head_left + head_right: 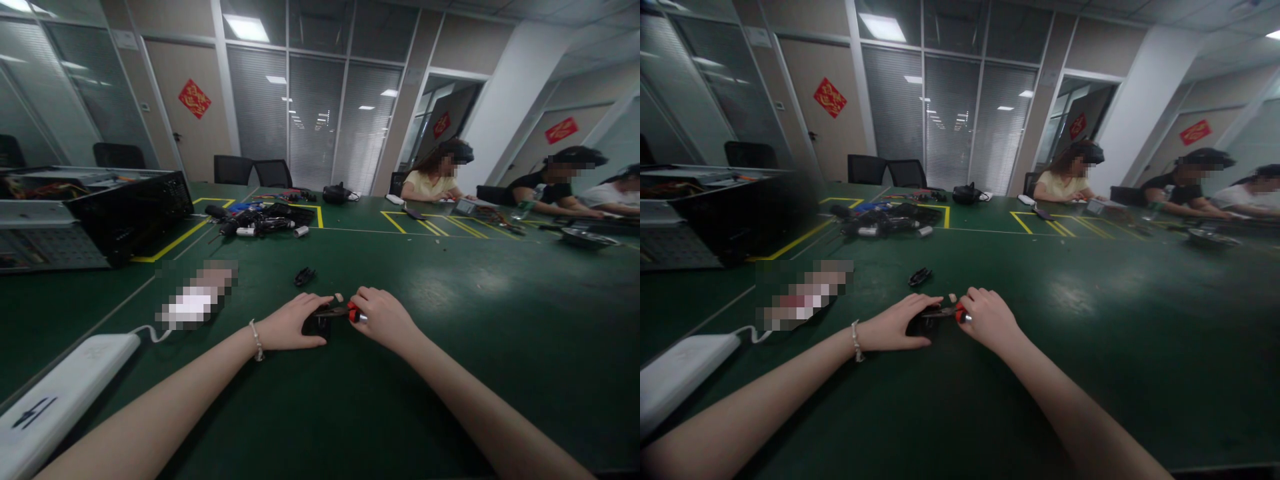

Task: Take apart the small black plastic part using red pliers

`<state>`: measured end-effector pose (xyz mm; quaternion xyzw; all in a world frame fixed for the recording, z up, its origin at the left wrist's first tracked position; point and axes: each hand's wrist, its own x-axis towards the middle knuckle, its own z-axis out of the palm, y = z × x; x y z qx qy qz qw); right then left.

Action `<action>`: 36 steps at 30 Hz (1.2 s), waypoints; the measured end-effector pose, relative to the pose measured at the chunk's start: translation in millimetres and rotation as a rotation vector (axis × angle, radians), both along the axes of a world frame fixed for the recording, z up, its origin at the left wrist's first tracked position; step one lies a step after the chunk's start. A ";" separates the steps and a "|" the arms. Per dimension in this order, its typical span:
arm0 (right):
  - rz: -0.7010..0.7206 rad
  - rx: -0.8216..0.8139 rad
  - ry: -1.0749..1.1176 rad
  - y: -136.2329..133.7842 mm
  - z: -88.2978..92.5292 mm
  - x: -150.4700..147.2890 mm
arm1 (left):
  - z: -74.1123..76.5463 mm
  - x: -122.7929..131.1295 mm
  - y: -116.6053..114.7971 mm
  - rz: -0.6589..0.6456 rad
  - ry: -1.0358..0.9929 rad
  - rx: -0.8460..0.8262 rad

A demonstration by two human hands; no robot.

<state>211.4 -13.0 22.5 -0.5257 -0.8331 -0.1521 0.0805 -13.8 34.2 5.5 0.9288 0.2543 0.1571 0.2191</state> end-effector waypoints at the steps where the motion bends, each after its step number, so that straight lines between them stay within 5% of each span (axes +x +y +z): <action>1: -0.001 0.001 -0.001 0.0 -0.1 0.3 | 0.4 0.0 -0.1 0.000 0.002 0.000; 36: -0.013 -0.029 0.014 -1.6 2.6 -3.8 | 0.1 -0.6 0.3 0.002 0.000 -0.007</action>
